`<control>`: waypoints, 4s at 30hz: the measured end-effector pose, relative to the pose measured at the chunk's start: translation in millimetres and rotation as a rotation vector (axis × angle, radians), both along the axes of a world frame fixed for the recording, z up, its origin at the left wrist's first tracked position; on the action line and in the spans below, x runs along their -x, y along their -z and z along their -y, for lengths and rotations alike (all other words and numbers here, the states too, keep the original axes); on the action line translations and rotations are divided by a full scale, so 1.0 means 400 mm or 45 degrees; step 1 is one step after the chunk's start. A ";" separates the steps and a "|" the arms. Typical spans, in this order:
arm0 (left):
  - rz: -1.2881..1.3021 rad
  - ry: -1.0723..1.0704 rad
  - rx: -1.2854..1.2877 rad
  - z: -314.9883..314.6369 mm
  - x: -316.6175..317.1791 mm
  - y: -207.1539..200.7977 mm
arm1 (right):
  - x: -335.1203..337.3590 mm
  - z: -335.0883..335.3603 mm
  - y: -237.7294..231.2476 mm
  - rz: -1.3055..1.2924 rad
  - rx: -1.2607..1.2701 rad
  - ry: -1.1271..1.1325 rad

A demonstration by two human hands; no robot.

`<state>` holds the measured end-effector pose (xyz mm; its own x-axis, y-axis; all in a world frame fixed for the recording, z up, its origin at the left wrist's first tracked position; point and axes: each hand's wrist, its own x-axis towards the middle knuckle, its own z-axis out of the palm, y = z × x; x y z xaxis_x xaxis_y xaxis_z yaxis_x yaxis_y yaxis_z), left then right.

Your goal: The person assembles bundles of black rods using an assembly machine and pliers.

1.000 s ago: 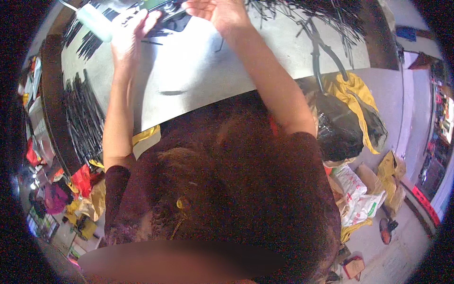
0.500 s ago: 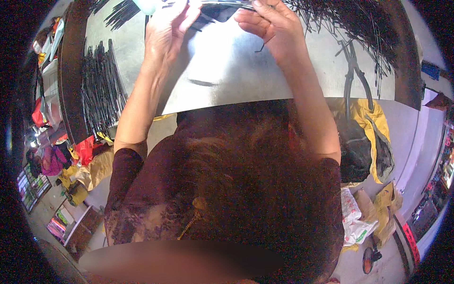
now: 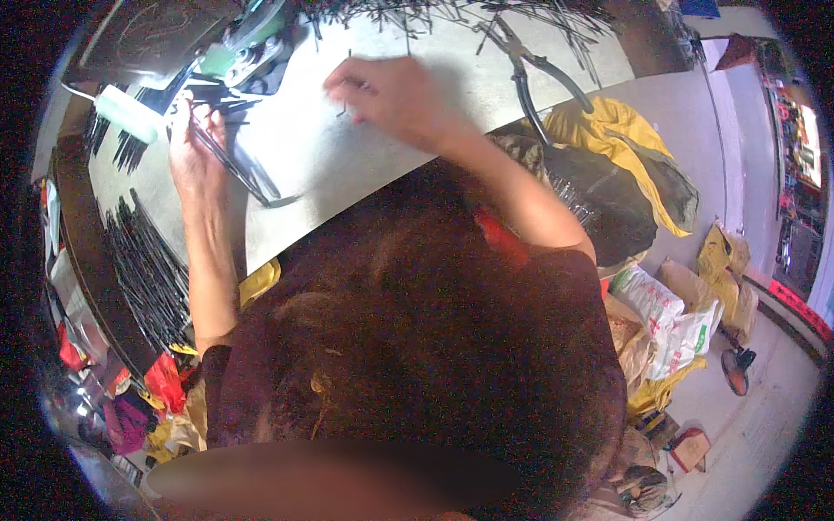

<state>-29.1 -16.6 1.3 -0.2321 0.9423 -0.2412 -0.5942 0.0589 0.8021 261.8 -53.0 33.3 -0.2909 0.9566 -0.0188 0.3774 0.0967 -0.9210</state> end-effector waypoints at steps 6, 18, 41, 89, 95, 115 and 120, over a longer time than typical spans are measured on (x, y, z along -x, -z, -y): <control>0.009 -0.072 0.091 0.021 -0.013 0.006 | -0.261 -0.111 -0.025 1.143 -1.025 0.460; 0.080 0.103 -0.011 0.019 0.014 0.025 | -0.364 -0.139 -0.044 0.408 -1.035 0.094; 0.031 0.074 0.146 0.051 -0.071 -0.024 | -0.031 -0.005 0.049 0.737 -1.304 -0.739; -0.036 0.373 -0.295 -0.050 -0.118 0.003 | 0.255 -0.163 0.023 -0.503 0.276 0.169; -0.018 0.334 -0.263 -0.050 -0.129 -0.004 | 0.247 -0.163 0.017 -0.546 0.289 0.154; 0.003 0.541 -0.241 0.013 -0.118 -0.047 | 0.207 -0.123 0.027 -0.689 0.409 -0.021; -0.252 0.614 -0.766 -0.015 -0.117 -0.033 | 0.191 -0.121 0.039 -0.733 0.374 -0.041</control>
<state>17.8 -10.7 14.4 0.2491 0.9054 0.3439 -0.4569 -0.2033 0.8660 185.3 -4.6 17.7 -0.3610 0.9259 -0.1109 -0.1837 -0.1872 -0.9650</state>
